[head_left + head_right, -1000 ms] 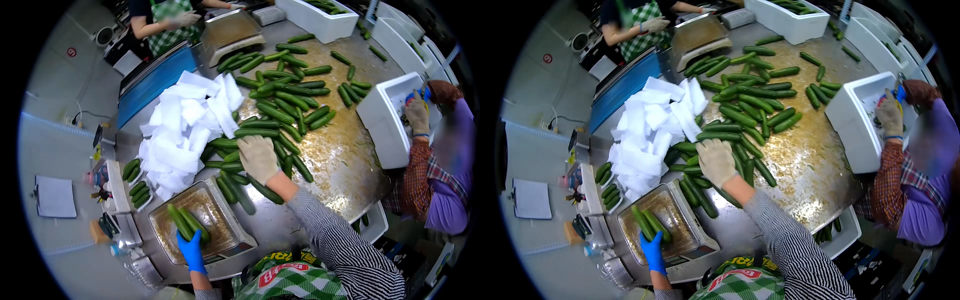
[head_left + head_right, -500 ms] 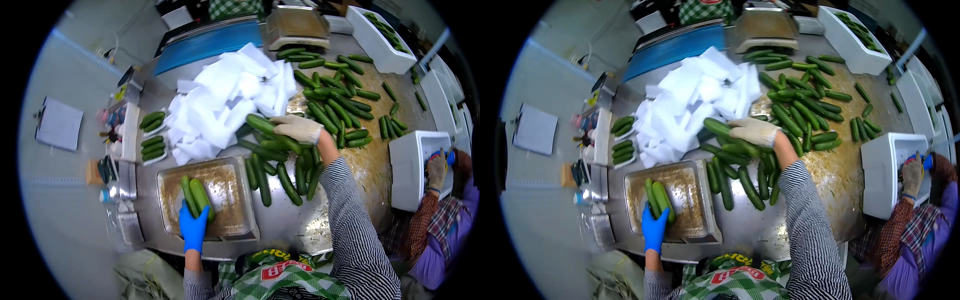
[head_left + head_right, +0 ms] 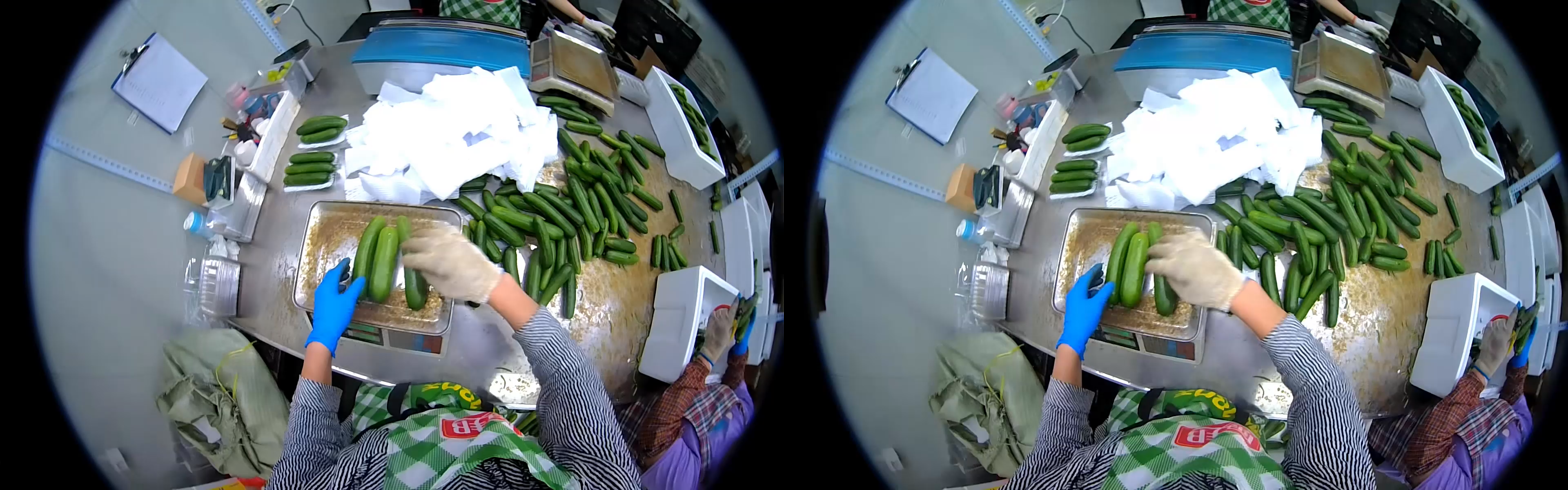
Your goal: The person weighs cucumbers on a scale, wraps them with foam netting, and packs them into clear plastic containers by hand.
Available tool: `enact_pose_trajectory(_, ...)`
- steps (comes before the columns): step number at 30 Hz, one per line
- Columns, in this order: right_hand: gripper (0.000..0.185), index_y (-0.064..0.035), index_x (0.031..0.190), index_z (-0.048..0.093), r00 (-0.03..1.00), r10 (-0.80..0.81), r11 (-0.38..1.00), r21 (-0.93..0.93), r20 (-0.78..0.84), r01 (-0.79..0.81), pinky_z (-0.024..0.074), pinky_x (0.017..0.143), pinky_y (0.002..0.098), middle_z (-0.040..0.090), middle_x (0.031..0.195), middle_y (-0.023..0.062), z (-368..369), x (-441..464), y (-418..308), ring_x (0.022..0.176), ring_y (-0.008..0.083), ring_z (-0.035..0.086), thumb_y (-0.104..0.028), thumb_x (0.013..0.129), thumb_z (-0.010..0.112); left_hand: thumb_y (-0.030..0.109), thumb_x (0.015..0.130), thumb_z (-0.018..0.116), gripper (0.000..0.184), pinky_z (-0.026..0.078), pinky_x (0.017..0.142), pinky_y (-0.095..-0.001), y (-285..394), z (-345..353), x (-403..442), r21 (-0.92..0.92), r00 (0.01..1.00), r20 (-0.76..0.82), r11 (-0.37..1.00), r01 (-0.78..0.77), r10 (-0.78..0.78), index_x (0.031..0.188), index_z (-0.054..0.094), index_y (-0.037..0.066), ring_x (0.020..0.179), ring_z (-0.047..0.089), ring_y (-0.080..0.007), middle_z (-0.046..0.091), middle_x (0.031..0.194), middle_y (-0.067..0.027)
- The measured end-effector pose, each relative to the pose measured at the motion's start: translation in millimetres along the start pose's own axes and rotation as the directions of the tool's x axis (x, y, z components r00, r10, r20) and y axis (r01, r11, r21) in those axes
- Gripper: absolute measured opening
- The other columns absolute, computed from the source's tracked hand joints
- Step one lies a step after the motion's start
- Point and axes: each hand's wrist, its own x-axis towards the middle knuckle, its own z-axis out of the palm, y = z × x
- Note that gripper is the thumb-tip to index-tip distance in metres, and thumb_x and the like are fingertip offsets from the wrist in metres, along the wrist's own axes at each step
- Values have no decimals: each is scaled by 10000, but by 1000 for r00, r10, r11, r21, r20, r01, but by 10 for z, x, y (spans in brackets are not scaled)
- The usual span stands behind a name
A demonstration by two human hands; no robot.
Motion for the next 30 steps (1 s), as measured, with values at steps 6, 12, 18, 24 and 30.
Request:
enact_pose_trajectory(6,271,13,1125,681,495,799,601,496,-342,-627,516,898,307,710,1079,143,-121,-1005,-206,972,239,669,-100,889,611,137,934,638,246,525,822,-311,-500,-630,-18,-24,980,-197,1000,-19,13,1136,679,4,923,665,-183,705,1032,-120)
enact_pose_trajectory(12,273,10,1158,667,-82,914,285,774,-397,-565,516,787,277,707,1042,88,149,-2307,-704,931,164,659,-109,920,608,211,933,605,340,527,828,-417,-1528,-1647,140,593,870,-407,805,20,278,1204,634,7,949,663,-329,668,1134,-200)
enact_pose_trajectory(18,232,-13,1127,676,-260,900,206,866,-351,-455,504,727,257,704,1037,65,578,-2517,-1152,905,135,656,-94,918,618,239,938,563,372,530,821,-468,-2338,-2750,493,828,832,-518,360,430,197,1256,595,49,982,638,-393,642,1124,-207)
enact_pose_trajectory(24,256,16,1160,654,-33,919,296,740,-394,-604,501,782,268,698,1044,78,695,-1750,-1353,928,147,645,-97,936,607,214,864,642,255,533,784,-462,-2641,-3212,664,758,902,-416,593,273,117,1058,695,57,956,658,-368,670,1079,-202)
enact_pose_trajectory(30,229,15,1120,679,46,923,326,711,-383,-622,489,777,250,696,1010,61,808,-1214,-1525,892,118,614,-78,929,594,174,750,705,228,532,753,-448,-2895,-3531,832,620,932,-345,772,141,107,882,717,-11,856,690,-363,704,902,-222)
